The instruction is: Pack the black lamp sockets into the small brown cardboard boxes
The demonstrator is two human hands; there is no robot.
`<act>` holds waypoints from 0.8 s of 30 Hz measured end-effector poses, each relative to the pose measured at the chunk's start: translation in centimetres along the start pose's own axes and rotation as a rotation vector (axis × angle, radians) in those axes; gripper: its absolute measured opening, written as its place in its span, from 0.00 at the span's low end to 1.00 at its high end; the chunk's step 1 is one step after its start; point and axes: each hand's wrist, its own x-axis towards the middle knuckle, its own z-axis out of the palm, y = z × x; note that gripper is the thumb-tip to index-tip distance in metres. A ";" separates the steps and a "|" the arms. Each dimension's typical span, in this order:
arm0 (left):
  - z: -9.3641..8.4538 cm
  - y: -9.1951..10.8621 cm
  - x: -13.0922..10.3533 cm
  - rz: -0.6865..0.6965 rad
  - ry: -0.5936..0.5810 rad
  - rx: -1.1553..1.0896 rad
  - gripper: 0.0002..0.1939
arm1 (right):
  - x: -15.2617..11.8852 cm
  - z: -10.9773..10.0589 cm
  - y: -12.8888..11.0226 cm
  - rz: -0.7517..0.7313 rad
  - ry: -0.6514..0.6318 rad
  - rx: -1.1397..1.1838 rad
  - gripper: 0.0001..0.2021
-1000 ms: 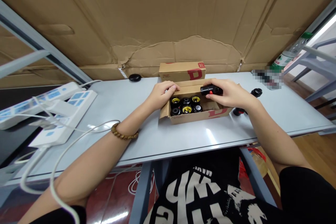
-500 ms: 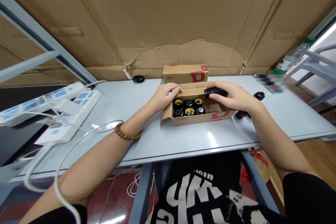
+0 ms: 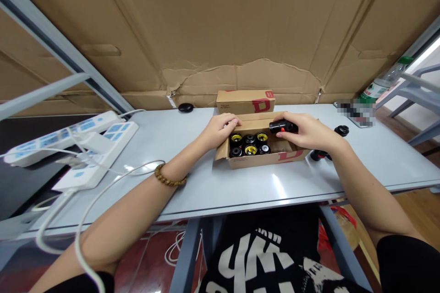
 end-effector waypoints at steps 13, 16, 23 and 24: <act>-0.1 -0.1 0.1 -0.002 -0.011 0.003 0.26 | 0.2 -0.2 -0.5 -0.137 -0.005 0.125 0.20; -0.1 0.0 0.1 -0.003 -0.014 0.004 0.26 | 0.1 -0.2 -0.4 -0.089 -0.026 0.106 0.21; -0.2 0.1 0.1 -0.008 -0.018 0.009 0.26 | -0.1 -0.8 0.5 0.063 -0.028 0.049 0.22; -0.2 0.1 0.2 -0.008 -0.016 0.011 0.26 | -0.1 -1.0 0.5 0.049 -0.012 0.064 0.21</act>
